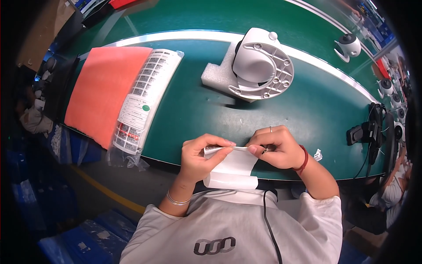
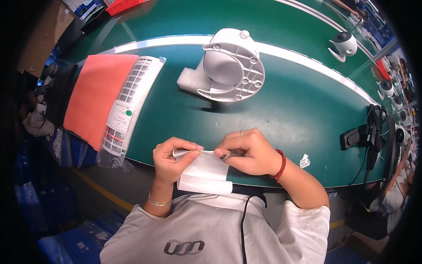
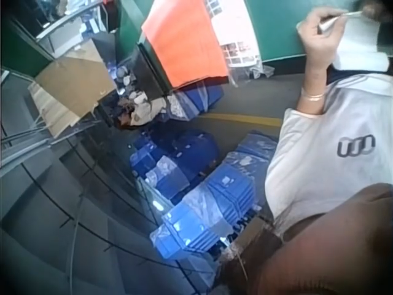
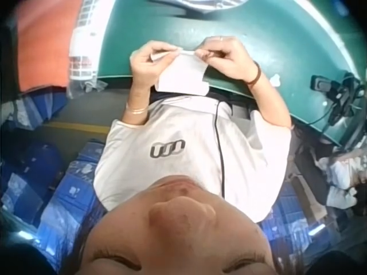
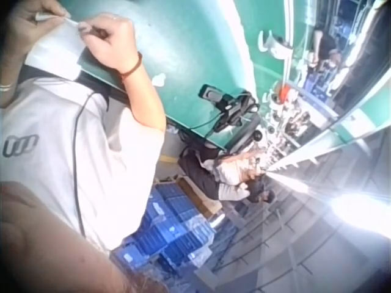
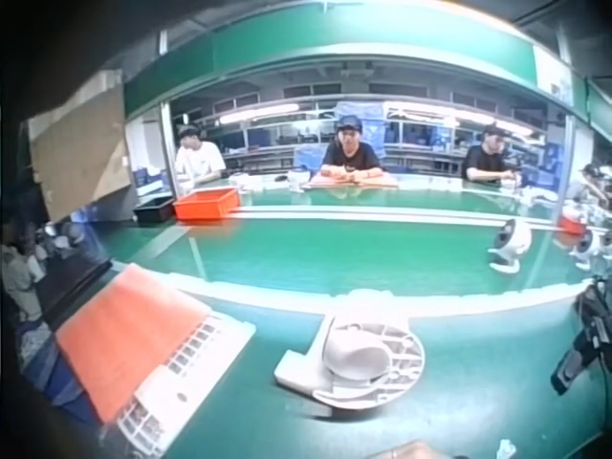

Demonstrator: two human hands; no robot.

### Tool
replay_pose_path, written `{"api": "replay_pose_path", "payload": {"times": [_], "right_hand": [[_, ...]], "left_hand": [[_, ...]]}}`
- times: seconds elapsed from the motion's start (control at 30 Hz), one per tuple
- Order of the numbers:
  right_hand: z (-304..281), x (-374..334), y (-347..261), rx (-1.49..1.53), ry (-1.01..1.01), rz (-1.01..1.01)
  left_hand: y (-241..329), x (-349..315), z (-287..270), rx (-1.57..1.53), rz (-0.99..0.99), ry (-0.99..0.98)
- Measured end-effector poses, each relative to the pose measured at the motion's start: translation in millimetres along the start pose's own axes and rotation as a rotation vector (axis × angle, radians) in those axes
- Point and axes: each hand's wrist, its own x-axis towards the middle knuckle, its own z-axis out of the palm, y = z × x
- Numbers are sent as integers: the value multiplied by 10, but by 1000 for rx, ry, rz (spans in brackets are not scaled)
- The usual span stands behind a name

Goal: Applying product identification labels to small white surveillance cameras using tweezers on an assembly line.

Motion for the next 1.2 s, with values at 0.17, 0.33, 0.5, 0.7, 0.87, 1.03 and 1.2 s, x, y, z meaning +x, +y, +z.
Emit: {"api": "replay_pose_path", "payload": {"times": [0.17, 0.33, 0.5, 0.7, 0.87, 1.03, 1.2], "right_hand": [[4, 9, 31, -32, 114, -48], [-144, 19, 19, -539, 459, -138], [-133, -70, -134, -412, 400, -34], [40, 15, -218, -471, 173, -74], [105, 6, -105, -242, 257, -169], [84, -5, -154, -130, 234, -3], [122, -8, -88, -108, 246, -50]], "left_hand": [[-44, -14, -10, -34, 7, 25], [-29, 7, -3, -55, -61, 92], [-22, -2, 35, 43, 3, 129], [32, -29, 67, 10, 56, 149], [60, -25, 151, -329, -117, 171], [41, -46, 177, -173, -207, 109], [1, -63, 169, -138, -207, 92]]}}
